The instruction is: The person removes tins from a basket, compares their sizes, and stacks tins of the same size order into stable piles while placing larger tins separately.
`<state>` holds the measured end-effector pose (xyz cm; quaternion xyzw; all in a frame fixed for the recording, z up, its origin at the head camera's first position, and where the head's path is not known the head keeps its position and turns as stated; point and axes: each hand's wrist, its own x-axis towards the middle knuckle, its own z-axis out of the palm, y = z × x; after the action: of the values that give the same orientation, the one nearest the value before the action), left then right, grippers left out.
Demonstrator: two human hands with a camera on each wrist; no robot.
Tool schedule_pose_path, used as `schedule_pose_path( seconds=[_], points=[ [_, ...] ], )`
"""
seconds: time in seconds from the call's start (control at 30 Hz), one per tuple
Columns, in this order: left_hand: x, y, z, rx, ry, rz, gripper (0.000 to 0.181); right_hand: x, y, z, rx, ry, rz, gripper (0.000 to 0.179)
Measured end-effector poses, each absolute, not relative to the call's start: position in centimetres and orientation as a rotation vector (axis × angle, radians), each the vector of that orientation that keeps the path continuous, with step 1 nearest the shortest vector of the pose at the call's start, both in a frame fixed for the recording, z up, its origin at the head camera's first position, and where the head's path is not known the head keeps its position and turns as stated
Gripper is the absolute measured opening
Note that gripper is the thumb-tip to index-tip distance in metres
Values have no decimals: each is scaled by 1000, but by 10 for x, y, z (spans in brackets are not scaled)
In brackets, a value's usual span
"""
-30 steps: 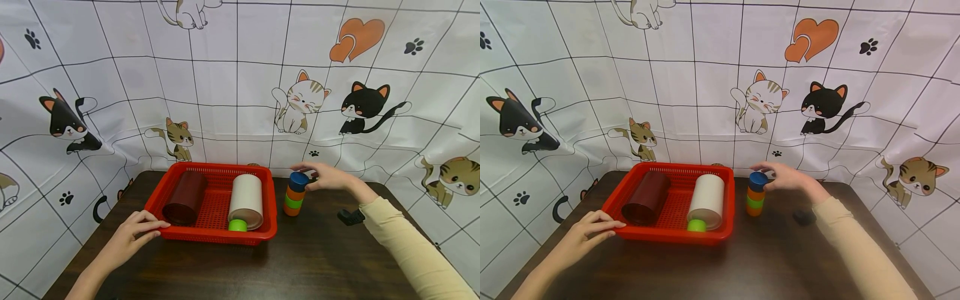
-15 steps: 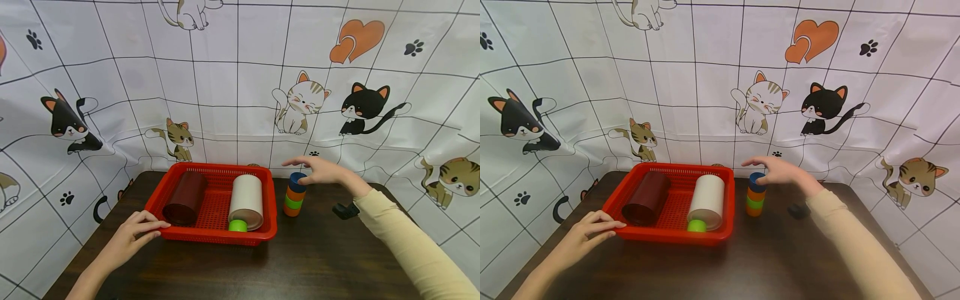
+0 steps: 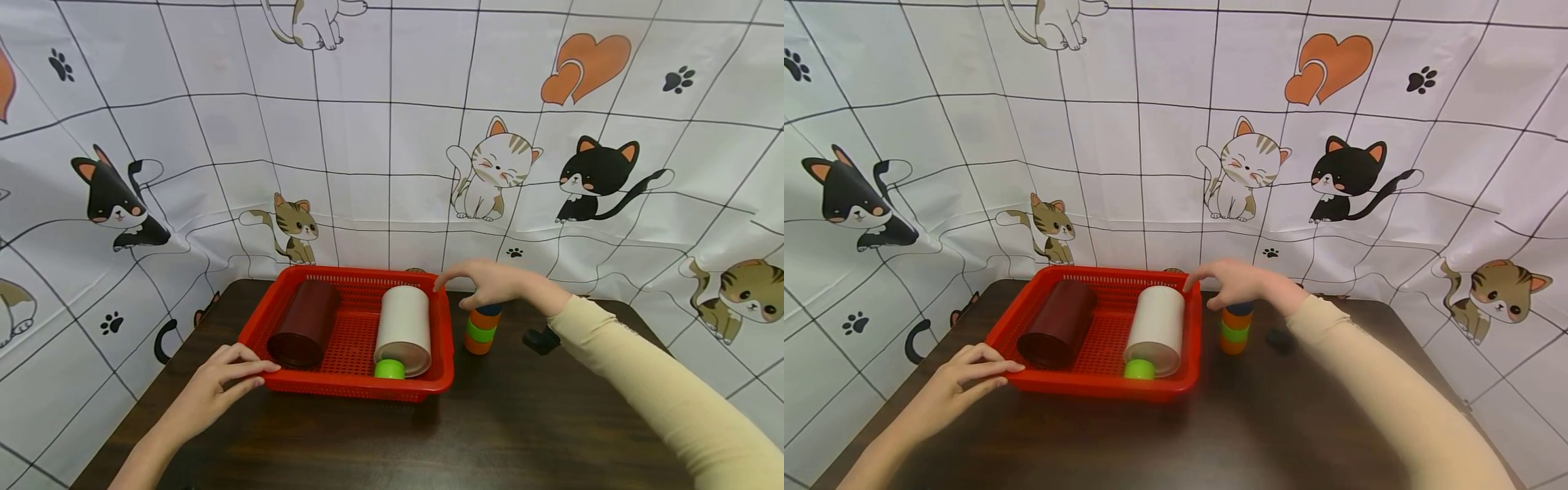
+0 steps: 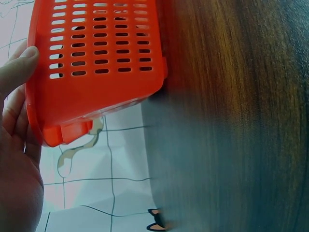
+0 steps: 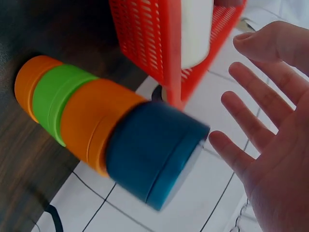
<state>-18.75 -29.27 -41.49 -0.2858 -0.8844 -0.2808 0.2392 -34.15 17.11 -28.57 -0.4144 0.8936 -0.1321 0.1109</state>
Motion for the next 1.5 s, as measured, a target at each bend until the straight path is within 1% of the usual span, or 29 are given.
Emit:
schedule_pose_path(
  seconds=[0.13,0.37,0.63,0.9,1.03,1.37,1.5],
  points=[
    [-188,-293,-415,-783,-2419,-768,46,-342,157,-290,-1268,2593,-290,43],
    [-188,-293,-415,-789,-2415,-770,45,-343,136,-298,-1273,2514,-204,40],
    [-188,-293,-415,-788,-2414,-763,46,-343,126,-306,-1294,2435,-147,31],
    [-189,-293,-417,-787,-2414,-772,45,-338,117,-310,-1253,2381,-128,28],
    [-189,-294,-416,-784,-2413,-768,45,-339,113,-310,-1270,2373,-109,30],
    [-188,-294,-416,-782,-2414,-766,45,-335,94,-306,-1266,2347,-194,45],
    [-188,-293,-416,-774,-2419,-765,45,-333,84,-306,-1262,2334,-189,47]
  ],
)
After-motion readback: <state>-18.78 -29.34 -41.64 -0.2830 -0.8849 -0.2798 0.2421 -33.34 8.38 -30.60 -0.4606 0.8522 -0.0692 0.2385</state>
